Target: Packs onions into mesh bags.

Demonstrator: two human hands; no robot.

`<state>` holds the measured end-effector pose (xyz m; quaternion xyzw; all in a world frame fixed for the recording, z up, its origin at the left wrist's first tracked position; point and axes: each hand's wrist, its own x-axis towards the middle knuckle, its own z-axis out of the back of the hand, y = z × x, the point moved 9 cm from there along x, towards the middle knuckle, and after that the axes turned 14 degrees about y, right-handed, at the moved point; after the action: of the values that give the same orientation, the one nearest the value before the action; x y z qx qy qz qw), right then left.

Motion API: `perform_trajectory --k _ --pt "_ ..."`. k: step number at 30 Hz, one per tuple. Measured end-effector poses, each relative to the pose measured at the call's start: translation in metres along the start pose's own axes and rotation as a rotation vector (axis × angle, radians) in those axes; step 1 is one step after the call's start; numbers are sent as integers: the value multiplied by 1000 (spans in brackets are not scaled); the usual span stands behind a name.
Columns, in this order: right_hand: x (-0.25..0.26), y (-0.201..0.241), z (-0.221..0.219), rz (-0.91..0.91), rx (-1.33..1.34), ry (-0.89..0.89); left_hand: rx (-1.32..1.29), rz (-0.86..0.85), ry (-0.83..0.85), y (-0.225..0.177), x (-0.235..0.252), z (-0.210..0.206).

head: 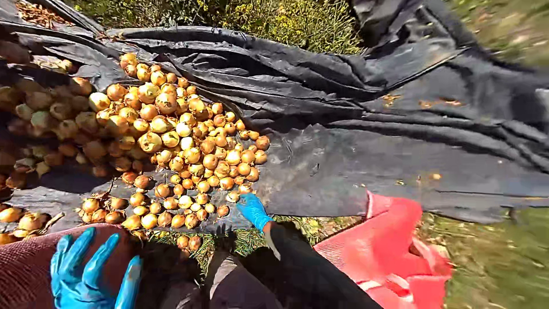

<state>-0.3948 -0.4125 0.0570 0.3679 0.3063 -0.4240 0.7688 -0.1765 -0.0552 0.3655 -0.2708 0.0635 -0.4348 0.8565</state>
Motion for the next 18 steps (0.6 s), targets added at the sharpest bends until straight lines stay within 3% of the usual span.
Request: perform_trajectory --k 4,6,9,11,14,16,18 --pt "82 -43 68 6 241 -234 0 166 313 56 170 -196" --pt "106 -81 100 -185 350 -333 123 266 433 92 257 -250" --pt "135 -159 123 -561 582 -398 190 537 469 154 350 -300" --pt "171 -199 117 -572 678 -384 264 677 497 179 371 -339" --pt "232 -201 103 -389 253 -98 439 637 357 192 369 -371" --pt "272 -199 106 -376 87 -11 510 588 309 191 376 -380" --pt "287 -211 98 -425 240 23 538 594 277 192 372 -386"
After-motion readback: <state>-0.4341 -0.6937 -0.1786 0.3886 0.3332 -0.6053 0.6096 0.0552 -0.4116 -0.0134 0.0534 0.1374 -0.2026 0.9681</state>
